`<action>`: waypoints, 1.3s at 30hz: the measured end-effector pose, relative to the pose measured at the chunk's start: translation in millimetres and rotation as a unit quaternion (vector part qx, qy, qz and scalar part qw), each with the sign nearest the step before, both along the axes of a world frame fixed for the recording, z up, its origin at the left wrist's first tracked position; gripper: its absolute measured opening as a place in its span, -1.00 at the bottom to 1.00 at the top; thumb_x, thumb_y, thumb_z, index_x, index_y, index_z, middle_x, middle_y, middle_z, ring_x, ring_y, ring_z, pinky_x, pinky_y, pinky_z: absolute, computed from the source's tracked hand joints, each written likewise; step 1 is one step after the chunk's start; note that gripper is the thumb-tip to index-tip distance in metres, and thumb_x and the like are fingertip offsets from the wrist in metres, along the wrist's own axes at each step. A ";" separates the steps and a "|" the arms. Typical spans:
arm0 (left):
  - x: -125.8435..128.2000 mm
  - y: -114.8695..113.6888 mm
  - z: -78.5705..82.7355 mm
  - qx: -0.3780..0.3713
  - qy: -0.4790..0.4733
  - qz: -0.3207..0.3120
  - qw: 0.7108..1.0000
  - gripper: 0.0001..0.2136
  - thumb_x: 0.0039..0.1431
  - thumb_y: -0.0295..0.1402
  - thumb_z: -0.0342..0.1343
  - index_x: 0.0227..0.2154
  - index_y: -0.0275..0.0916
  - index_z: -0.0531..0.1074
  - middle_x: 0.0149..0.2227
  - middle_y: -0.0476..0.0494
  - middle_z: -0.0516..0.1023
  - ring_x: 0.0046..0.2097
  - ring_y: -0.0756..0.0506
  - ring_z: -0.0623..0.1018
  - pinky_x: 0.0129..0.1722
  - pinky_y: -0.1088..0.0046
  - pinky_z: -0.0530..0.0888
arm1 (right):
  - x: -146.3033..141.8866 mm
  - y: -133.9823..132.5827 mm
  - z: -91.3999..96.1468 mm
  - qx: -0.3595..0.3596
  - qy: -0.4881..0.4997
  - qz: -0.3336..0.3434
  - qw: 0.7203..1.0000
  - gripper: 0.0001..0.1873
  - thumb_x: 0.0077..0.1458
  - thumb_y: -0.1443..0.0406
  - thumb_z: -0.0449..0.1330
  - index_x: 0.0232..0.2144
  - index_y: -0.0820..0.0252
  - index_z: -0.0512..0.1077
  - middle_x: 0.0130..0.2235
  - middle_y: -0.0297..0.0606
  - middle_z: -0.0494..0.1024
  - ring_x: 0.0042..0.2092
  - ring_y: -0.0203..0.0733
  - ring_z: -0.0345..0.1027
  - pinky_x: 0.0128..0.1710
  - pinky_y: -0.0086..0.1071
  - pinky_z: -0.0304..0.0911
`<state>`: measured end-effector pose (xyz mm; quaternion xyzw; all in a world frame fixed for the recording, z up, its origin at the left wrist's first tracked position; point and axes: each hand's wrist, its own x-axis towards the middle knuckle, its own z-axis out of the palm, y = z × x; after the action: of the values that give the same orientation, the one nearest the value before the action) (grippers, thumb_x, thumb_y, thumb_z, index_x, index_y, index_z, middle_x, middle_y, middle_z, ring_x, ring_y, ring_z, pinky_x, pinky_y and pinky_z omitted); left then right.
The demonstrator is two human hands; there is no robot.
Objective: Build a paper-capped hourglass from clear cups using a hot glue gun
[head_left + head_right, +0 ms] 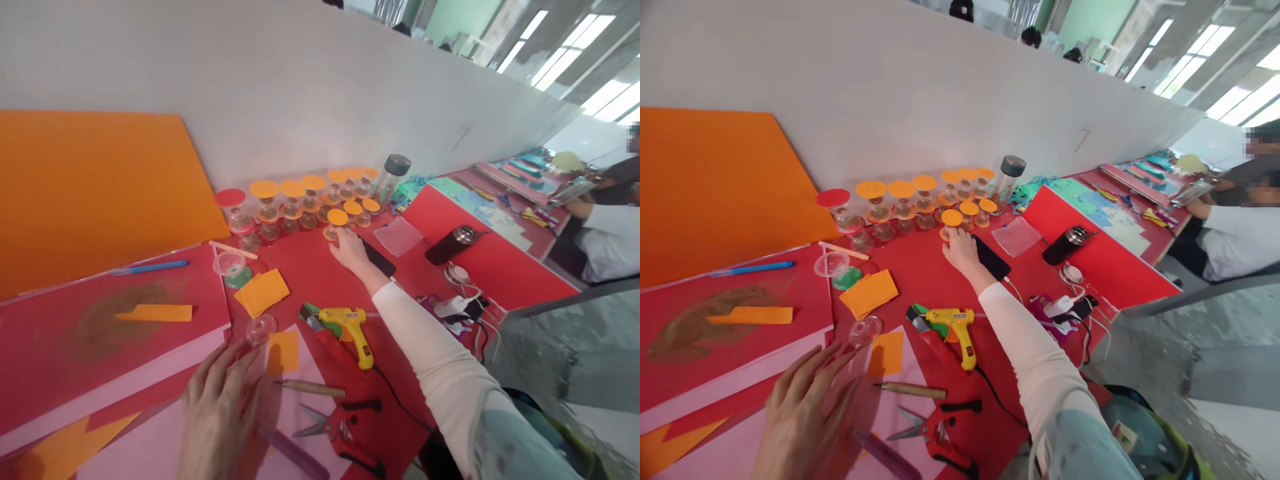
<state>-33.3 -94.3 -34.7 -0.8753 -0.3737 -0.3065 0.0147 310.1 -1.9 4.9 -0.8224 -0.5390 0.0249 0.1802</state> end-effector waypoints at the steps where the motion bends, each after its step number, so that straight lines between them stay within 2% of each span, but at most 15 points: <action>1: 1.1 -0.3 1.0 0.003 0.000 0.002 1.000 -0.73 0.34 -0.37 -0.03 0.05 -0.15 0.39 0.01 -0.26 0.55 0.06 -0.32 0.47 -0.02 0.09 0.40 | 0.6 3.2 -0.4 -0.004 0.003 -0.003 1.000 -0.68 0.16 0.38 0.19 0.00 0.22 0.41 0.01 0.02 0.52 0.06 0.11 0.42 0.06 -0.02 0.31; 5: 4.1 -0.7 5.9 0.024 0.003 0.022 0.999 -0.75 0.33 -0.40 -0.01 0.01 -0.17 0.42 -0.01 -0.27 0.56 0.04 -0.30 0.47 -0.09 0.16 0.39 | 6.0 8.0 1.3 -0.001 0.019 0.000 1.000 -0.61 0.17 0.39 0.20 0.06 0.28 0.42 0.06 0.10 0.50 0.09 0.16 0.40 0.06 0.02 0.32; 10: 2.2 1.7 6.5 0.051 0.012 0.026 0.998 -0.77 0.32 -0.40 0.04 -0.01 -0.17 0.44 -0.05 -0.25 0.59 0.03 -0.28 0.48 -0.10 0.20 0.38 | 2.6 -17.9 7.7 0.041 0.048 0.051 0.997 -0.72 0.13 0.40 0.24 -0.08 0.20 0.51 -0.10 -0.08 0.60 -0.03 0.01 0.47 0.06 -0.09 0.34; 14: 2.2 0.6 9.4 0.059 0.012 0.021 0.998 -0.76 0.32 -0.37 0.07 0.01 -0.18 0.44 -0.07 -0.25 0.60 -0.02 -0.26 0.52 -0.12 0.24 0.40 | -22.0 -72.6 15.2 0.110 0.076 0.116 0.984 -0.81 0.15 0.39 0.23 -0.16 0.18 0.53 -0.15 -0.15 0.63 -0.10 -0.08 0.51 0.00 -0.20 0.40; 18: 6.2 -4.6 19.8 0.036 -0.027 0.029 0.999 -0.78 0.31 -0.39 0.04 -0.04 -0.16 0.48 -0.12 -0.23 0.59 -0.14 -0.20 0.57 -0.20 0.30 0.45 | -69.8 -144.8 17.1 0.188 0.100 0.164 0.963 -0.81 0.24 0.34 0.14 -0.12 0.14 0.50 -0.14 -0.16 0.63 -0.10 -0.13 0.53 -0.09 -0.28 0.45; 21: 9.8 -12.7 29.1 0.010 -0.065 0.010 0.998 -0.76 0.29 -0.45 0.02 -0.07 -0.14 0.51 -0.23 -0.16 0.54 -0.21 -0.12 0.57 -0.28 0.42 0.49 | -110.5 -194.5 9.9 0.283 0.157 0.192 0.927 -0.80 0.29 0.35 0.09 -0.12 0.13 0.49 -0.17 -0.15 0.63 -0.12 -0.14 0.55 -0.12 -0.30 0.47; 23: 11.9 -23.3 32.3 -0.001 -0.077 -0.023 0.997 -0.71 0.28 -0.52 -0.05 -0.09 -0.14 0.51 -0.26 -0.12 0.50 -0.27 -0.07 0.55 -0.31 0.49 0.50 | -132.9 -221.5 2.0 0.321 0.190 0.184 0.909 -0.80 0.29 0.36 0.10 -0.11 0.12 0.49 -0.18 -0.16 0.63 -0.13 -0.13 0.55 -0.13 -0.32 0.48; 26: 13.1 -50.3 30.3 -0.014 -0.059 -0.056 0.997 -0.67 0.25 -0.57 -0.11 -0.11 -0.17 0.52 -0.19 -0.16 0.49 -0.24 -0.06 0.54 -0.34 0.50 0.50 | -153.5 -252.0 -10.4 0.334 0.225 0.184 0.897 -0.80 0.28 0.37 0.10 -0.12 0.11 0.49 -0.21 -0.18 0.63 -0.22 -0.17 0.57 -0.25 -0.39 0.49; 28: 11.2 -74.1 27.0 -0.008 -0.042 -0.086 0.995 -0.70 0.23 -0.59 -0.10 -0.26 -0.19 0.53 -0.18 -0.17 0.51 -0.22 -0.06 0.54 -0.30 0.49 0.51 | -159.3 -266.0 -17.7 0.340 0.222 0.183 0.895 -0.81 0.29 0.37 0.09 -0.13 0.12 0.48 -0.22 -0.18 0.63 -0.23 -0.17 0.57 -0.26 -0.40 0.50; 30: 5.9 -99.0 25.4 -0.002 -0.024 -0.121 0.992 -0.72 0.23 -0.61 -0.08 -0.39 -0.20 0.50 -0.25 -0.13 0.53 -0.26 -0.05 0.53 -0.27 0.48 0.50 | -161.5 -275.3 -23.7 0.349 0.199 0.182 0.897 -0.83 0.29 0.35 0.10 -0.15 0.12 0.48 -0.23 -0.19 0.64 -0.22 -0.17 0.58 -0.24 -0.38 0.50; 32: -2.9 -121.5 26.3 0.002 0.000 -0.145 0.989 -0.75 0.19 -0.62 -0.03 -0.44 -0.20 0.47 -0.28 -0.12 0.54 -0.27 -0.06 0.51 -0.24 0.42 0.48 | -162.6 -280.8 -29.0 0.355 0.173 0.186 0.900 -0.84 0.29 0.34 0.09 -0.18 0.13 0.49 -0.25 -0.20 0.64 -0.23 -0.16 0.58 -0.24 -0.37 0.50; 36: -26.0 -154.4 28.2 -0.029 0.013 -0.120 0.992 -0.83 0.08 -0.60 0.06 -0.37 -0.21 0.48 -0.21 -0.17 0.56 -0.18 -0.14 0.52 -0.18 0.30 0.44 | -166.9 -285.3 -40.4 0.372 0.159 0.197 0.893 -0.81 0.29 0.36 0.07 -0.19 0.13 0.49 -0.27 -0.19 0.64 -0.23 -0.14 0.57 -0.23 -0.34 0.50; 39: -39.4 -171.5 23.0 -0.050 0.009 -0.087 0.995 -0.82 0.10 -0.51 0.10 -0.25 -0.21 0.49 -0.16 -0.23 0.56 -0.14 -0.18 0.53 -0.16 0.26 0.44 | -170.2 -288.6 -52.0 0.388 0.150 0.203 0.886 -0.78 0.29 0.37 0.05 -0.18 0.13 0.50 -0.26 -0.16 0.64 -0.20 -0.11 0.56 -0.18 -0.27 0.51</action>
<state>-72.7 -265.8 -11.7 -0.9068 -0.3108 -0.2798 -0.0527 139.8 -290.5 -47.1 -0.5456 -0.6276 -0.0273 0.5547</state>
